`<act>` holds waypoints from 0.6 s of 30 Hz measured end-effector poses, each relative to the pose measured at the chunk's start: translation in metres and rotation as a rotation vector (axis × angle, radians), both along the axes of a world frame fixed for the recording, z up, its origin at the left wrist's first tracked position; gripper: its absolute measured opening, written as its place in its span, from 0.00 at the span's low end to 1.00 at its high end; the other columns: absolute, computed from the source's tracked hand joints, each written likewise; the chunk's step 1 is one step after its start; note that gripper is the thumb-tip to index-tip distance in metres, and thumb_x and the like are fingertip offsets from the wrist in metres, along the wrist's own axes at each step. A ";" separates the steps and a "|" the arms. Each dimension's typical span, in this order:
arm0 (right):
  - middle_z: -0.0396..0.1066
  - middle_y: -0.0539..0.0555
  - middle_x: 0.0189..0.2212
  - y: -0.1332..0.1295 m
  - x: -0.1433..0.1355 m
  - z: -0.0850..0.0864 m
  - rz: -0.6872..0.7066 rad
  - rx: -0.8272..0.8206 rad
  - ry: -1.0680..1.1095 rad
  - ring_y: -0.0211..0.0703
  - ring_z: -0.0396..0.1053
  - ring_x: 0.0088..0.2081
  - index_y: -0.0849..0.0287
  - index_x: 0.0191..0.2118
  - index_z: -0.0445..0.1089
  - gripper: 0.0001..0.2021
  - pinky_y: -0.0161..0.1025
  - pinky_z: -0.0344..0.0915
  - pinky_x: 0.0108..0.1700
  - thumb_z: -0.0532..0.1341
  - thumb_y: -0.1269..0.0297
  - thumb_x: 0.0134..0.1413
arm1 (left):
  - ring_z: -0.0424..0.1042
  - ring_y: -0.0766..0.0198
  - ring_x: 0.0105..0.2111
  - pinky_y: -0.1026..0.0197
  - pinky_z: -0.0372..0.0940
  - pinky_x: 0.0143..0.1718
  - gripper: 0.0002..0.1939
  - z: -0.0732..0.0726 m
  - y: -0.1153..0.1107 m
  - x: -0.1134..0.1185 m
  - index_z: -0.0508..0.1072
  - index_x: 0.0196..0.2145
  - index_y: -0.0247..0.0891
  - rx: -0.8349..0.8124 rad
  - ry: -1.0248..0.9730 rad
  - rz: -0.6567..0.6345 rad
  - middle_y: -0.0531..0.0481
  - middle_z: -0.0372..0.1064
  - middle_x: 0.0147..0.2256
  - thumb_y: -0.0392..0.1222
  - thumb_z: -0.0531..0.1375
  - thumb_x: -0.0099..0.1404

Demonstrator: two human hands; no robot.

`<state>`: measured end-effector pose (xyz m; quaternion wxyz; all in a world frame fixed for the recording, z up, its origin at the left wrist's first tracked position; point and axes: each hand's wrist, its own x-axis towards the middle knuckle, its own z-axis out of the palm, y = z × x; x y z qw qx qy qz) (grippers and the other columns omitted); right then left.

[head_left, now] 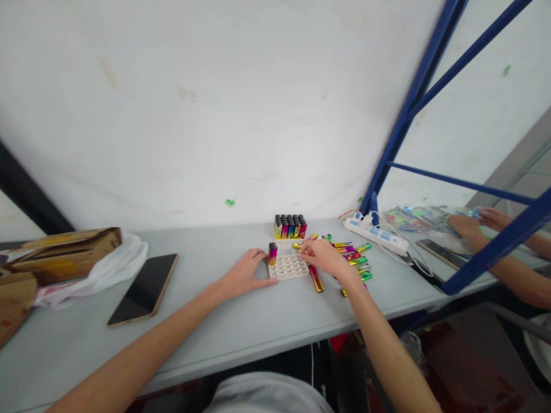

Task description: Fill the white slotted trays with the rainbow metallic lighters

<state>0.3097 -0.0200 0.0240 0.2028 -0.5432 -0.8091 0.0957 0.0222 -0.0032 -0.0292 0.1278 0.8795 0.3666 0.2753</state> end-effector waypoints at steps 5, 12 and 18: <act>0.80 0.53 0.31 0.002 0.039 0.004 -0.055 -0.107 0.020 0.45 0.74 0.32 0.58 0.33 0.79 0.02 0.38 0.63 0.36 0.71 0.67 0.55 | 0.72 0.44 0.53 0.45 0.67 0.60 0.34 0.002 -0.001 0.000 0.74 0.52 0.39 -0.012 0.018 0.004 0.40 0.72 0.52 0.67 0.68 0.58; 0.80 0.55 0.32 0.010 0.027 -0.011 -0.058 -0.168 -0.069 0.45 0.73 0.32 0.60 0.35 0.79 0.02 0.37 0.63 0.36 0.68 0.71 0.55 | 0.72 0.44 0.53 0.45 0.67 0.60 0.33 0.003 -0.002 0.000 0.74 0.52 0.40 -0.005 0.024 -0.010 0.39 0.72 0.51 0.67 0.68 0.59; 0.81 0.55 0.35 0.004 0.023 0.001 0.000 -0.016 0.145 0.46 0.73 0.33 0.58 0.45 0.78 0.16 0.39 0.64 0.40 0.55 0.56 0.71 | 0.71 0.44 0.55 0.44 0.65 0.62 0.34 0.004 -0.002 0.001 0.72 0.53 0.37 -0.020 0.047 -0.015 0.37 0.70 0.53 0.66 0.68 0.60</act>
